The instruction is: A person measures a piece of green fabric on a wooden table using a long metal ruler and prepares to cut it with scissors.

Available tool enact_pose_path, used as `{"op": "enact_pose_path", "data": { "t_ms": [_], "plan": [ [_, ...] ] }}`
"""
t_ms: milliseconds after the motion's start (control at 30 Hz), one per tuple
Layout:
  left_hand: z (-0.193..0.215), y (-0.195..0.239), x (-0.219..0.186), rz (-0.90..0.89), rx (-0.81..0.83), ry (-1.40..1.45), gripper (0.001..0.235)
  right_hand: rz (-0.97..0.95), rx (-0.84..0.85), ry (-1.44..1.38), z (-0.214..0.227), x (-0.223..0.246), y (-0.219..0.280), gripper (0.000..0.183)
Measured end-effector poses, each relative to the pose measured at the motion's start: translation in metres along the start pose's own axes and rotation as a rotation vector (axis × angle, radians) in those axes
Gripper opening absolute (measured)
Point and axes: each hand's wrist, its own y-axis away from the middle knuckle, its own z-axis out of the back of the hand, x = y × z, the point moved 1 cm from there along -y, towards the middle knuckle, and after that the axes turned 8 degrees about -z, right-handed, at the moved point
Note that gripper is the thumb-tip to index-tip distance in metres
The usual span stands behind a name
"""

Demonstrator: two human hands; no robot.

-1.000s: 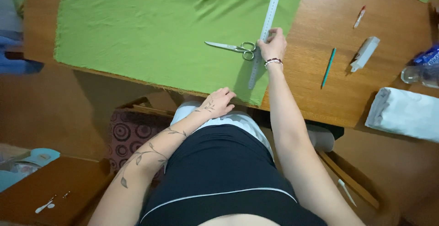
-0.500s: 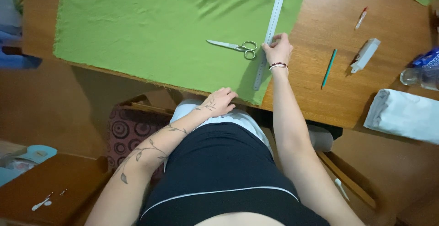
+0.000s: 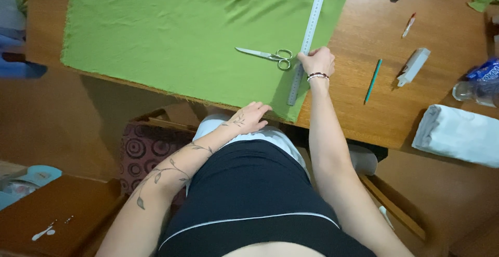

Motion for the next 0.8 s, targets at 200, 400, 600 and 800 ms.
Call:
{"op": "enact_pose_path", "data": {
  "t_ms": [200,400,600,800],
  "plan": [
    [-0.004,0.000,0.000,-0.008,0.014,-0.030,0.048,-0.004,0.015,0.129,0.025,0.021,0.024,0.031],
    [-0.013,-0.004,0.005,-0.006,0.056,-0.084,0.046,0.009,0.082,0.202,0.039,0.031,0.048,0.054],
    [-0.016,-0.006,0.006,-0.010,0.037,-0.129,0.045,0.037,0.064,0.246,0.038,0.032,0.068,0.051],
    [-0.013,-0.005,0.004,-0.004,0.039,-0.116,0.045,0.055,0.045,0.262,0.038,0.023,0.080,0.047]
  ]
}}
